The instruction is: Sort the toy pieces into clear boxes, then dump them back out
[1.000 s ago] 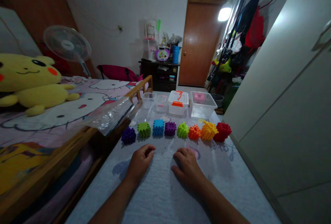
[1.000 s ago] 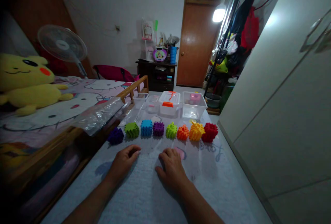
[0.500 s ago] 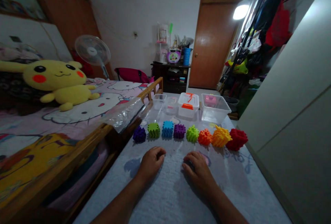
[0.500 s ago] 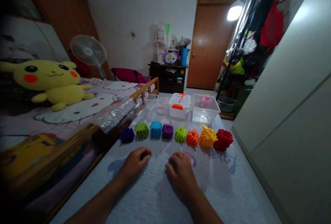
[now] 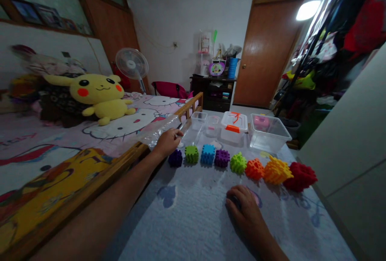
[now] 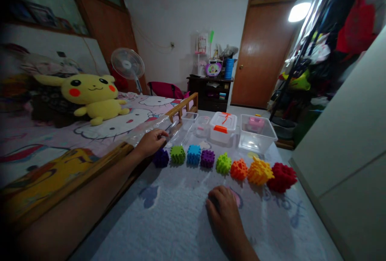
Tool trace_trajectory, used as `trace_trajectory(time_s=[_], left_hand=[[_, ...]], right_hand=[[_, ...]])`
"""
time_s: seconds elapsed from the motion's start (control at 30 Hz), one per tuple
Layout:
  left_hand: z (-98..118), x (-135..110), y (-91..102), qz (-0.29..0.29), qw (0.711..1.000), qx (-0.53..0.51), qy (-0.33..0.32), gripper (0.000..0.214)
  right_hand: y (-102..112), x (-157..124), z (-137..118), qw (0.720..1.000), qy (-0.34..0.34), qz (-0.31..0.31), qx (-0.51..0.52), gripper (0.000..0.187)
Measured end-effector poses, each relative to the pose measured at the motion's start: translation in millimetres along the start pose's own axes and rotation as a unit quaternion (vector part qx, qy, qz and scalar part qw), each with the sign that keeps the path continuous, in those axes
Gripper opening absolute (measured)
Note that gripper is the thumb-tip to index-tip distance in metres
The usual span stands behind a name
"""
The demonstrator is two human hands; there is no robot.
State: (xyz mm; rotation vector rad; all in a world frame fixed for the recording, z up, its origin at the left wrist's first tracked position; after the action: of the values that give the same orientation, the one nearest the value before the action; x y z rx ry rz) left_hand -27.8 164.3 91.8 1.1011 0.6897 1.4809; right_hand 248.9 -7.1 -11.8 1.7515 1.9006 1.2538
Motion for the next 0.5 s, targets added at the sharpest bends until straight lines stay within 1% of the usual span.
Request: trace_trajectory(time_s=[0.07,0.13,0.2,0.33,0.5], left_hand=[[-6,17,-6.2,-0.020,0.999,0.030,-0.005,0.037],[-10,30,-16.6,-0.046,0.997,0.058,-0.009,0.041],[-12,39,-29.0,-0.075,0.994,0.082,-0.006,0.039],[-13,47,-47.8,-0.112,0.987,0.115,0.010,0.035],[-9,52,-55.5,-0.117,0.985,0.123,0.018,0.029]], right_hand=[[0,0,1,1.000,0.002,0.001,0.000,0.009],[-1,0,2,1.000,0.002,-0.002,0.000,0.009],[-1,0,2,1.000,0.002,-0.004,-0.003,0.010],[-1,0,3,1.000,0.006,0.001,-0.011,0.010],[-1,0,3,1.000,0.012,0.005,-0.019,0.011]])
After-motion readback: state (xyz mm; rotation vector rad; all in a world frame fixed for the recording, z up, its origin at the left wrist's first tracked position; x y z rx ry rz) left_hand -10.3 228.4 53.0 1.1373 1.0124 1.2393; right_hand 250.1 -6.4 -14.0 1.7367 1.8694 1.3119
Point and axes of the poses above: each hand's wrist, its own x-axis towards the middle knuckle, its own y-axis out of the back of the hand, z = x × y, the point moved 7 cm from there along x, towards the middle knuckle, and after that the axes turned 6 degrees about y, right-handed, at the moved point
